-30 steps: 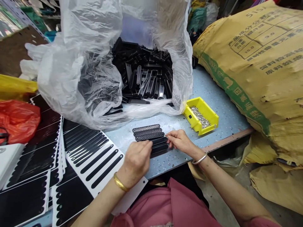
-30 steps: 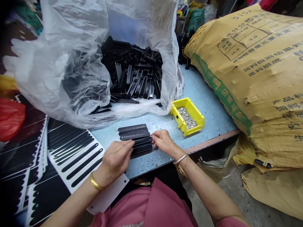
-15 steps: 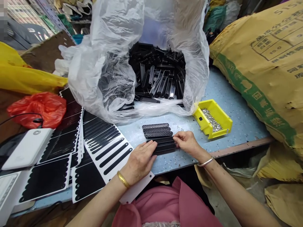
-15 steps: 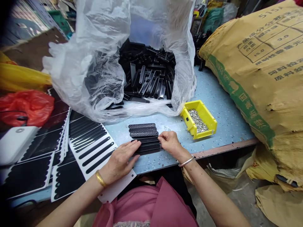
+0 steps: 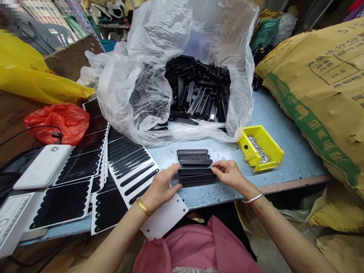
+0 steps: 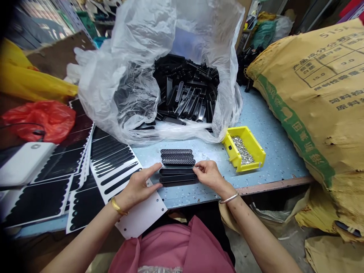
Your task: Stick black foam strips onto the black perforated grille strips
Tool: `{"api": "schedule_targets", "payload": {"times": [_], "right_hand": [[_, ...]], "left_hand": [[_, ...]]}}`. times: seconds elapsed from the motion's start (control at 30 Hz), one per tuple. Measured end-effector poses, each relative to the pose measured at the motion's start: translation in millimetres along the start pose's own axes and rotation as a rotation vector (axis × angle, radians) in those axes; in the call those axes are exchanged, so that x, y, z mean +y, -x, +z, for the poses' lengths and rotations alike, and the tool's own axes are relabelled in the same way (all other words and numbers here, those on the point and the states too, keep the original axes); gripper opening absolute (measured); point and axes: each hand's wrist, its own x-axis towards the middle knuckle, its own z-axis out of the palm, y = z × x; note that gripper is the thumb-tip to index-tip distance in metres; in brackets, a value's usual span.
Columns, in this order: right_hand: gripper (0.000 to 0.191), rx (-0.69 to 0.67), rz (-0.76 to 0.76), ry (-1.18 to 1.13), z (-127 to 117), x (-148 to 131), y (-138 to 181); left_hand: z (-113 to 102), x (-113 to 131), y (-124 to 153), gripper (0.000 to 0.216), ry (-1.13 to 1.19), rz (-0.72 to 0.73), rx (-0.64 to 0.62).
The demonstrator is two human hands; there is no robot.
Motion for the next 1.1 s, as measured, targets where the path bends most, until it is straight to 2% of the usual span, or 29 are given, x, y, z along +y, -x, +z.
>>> {"api": "schedule_targets", "payload": {"times": [0.13, 0.23, 0.33, 0.4, 0.47, 0.57, 0.67, 0.73, 0.77, 0.87, 1.0, 1.1], "right_hand": [[0.028, 0.041, -0.057, 0.107, -2.0, -2.7, 4.2], [0.027, 0.044, -0.116, 0.156, -5.2, -6.9, 8.4], [0.025, 0.248, -0.208, 0.225, -14.1, -17.2, 14.3], [0.022, 0.37, -0.26, 0.243, -20.6, -29.1, 20.4], [0.018, 0.411, -0.291, 0.208, -23.5, -43.1, 27.2], [0.011, 0.348, -0.291, -0.004, -19.3, -60.9, 31.4], [0.013, 0.259, -0.201, -0.349, -14.4, -66.3, 21.6], [0.015, 0.3, -0.156, -0.469, -16.3, -60.5, 10.3], [0.016, 0.341, -0.144, -0.457, -18.7, -54.8, 4.7], [0.017, 0.405, -0.139, -0.154, -25.5, -29.6, -8.0], [0.013, 0.293, -0.106, 0.376, -20.5, 4.9, -18.9], [0.01, 0.207, -0.091, 0.621, -14.2, 18.8, -25.2]], "left_hand": [[4.9, 2.0, -2.3, 0.051, 0.062, -0.051, -0.066], [5.0, 5.6, 0.0, 0.055, 0.08, -0.035, -0.043], [-8.1, 4.7, 7.2, 0.053, 0.068, -0.024, 0.052], [-25.6, 2.2, 16.8, 0.045, 0.023, -0.079, 0.152], [-46.2, 0.3, 31.8, 0.035, -0.062, -0.234, 0.28], [-70.6, 2.2, 63.4, 0.031, -0.147, -0.59, 0.409], [-76.3, 10.1, 97.0, 0.035, -0.014, -0.855, 0.376], [-71.5, 17.0, 114.2, 0.04, 0.128, -0.955, 0.362], [-68.1, 20.5, 120.3, 0.042, 0.183, -0.987, 0.356], [-58.3, 29.4, 128.0, 0.047, 0.255, -1.043, 0.382], [-47.9, 34.9, 118.3, 0.046, 0.255, -1.019, 0.391], [-41.6, 34.7, 105.2, 0.042, 0.242, -0.915, 0.329]]}}
